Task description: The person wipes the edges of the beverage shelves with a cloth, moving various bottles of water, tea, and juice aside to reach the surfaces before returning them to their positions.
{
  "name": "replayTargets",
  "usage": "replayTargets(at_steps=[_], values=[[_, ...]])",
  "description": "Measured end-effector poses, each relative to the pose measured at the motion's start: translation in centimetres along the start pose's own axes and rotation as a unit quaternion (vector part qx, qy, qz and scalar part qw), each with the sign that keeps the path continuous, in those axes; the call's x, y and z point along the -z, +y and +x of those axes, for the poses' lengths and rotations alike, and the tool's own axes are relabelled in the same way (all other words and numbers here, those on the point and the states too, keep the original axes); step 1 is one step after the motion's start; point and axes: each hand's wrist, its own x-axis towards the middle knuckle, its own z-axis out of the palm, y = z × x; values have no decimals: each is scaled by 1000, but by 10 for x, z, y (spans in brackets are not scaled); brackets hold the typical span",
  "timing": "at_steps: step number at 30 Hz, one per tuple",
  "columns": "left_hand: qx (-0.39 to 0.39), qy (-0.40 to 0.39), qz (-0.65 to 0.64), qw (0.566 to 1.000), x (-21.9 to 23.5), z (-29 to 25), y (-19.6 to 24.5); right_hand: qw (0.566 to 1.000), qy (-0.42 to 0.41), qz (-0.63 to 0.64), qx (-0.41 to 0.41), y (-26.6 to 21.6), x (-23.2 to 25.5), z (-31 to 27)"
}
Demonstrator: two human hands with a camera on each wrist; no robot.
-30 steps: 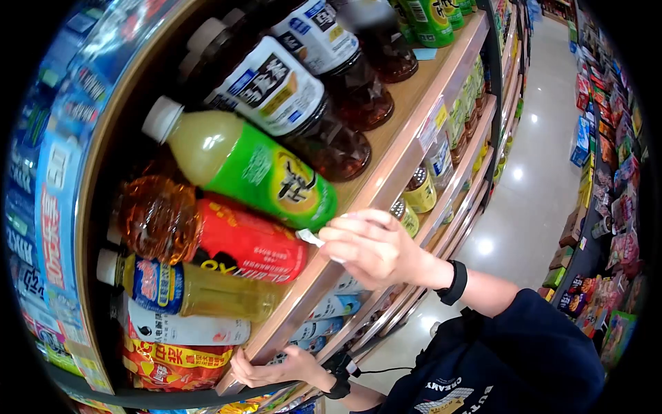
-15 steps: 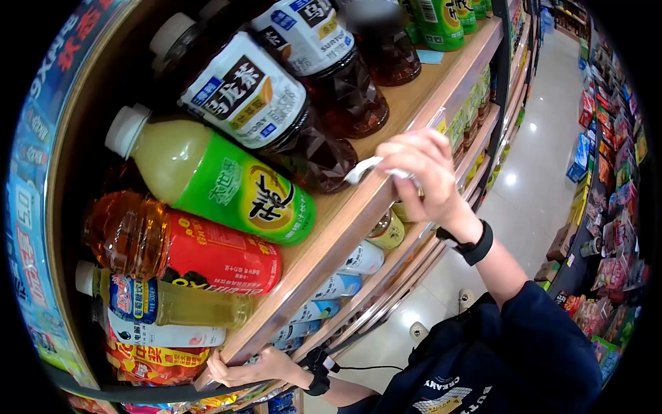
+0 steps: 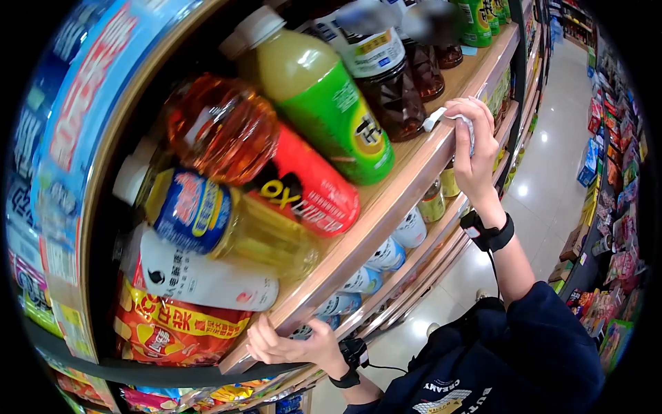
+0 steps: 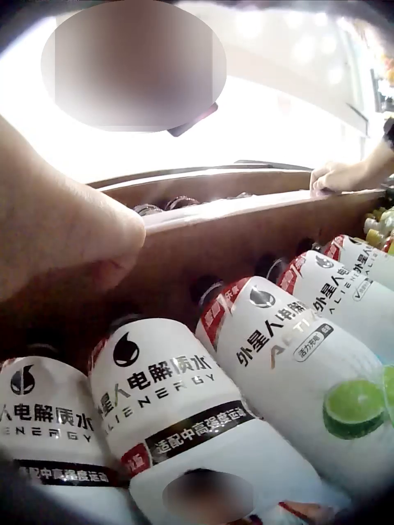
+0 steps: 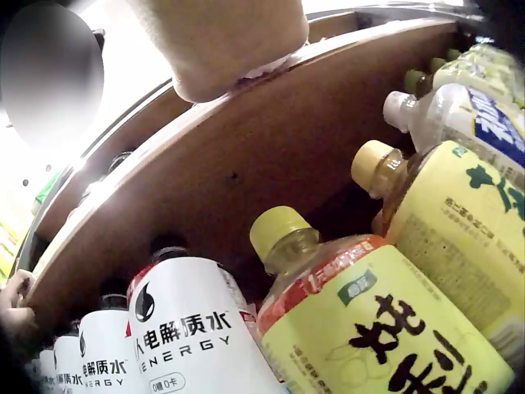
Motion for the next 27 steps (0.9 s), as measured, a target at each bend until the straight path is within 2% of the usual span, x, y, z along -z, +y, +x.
replayTargets(at_steps=[6,16,21,27], values=[[-17,-16,-39,999,1,-2,-12,1000,-4,-19,-24,-44,-6,-15],[-71,-67,-76,992,12,3,-28,1000,-5,-26,0,-148,-30,-60],[-66,-64,-82,992,12,3,-27,1000,-6,-30,-7,-148,-31,-62],[-54,-50,-69,995,9,2,-22,998,-46,-7,32,-139,-19,-55]])
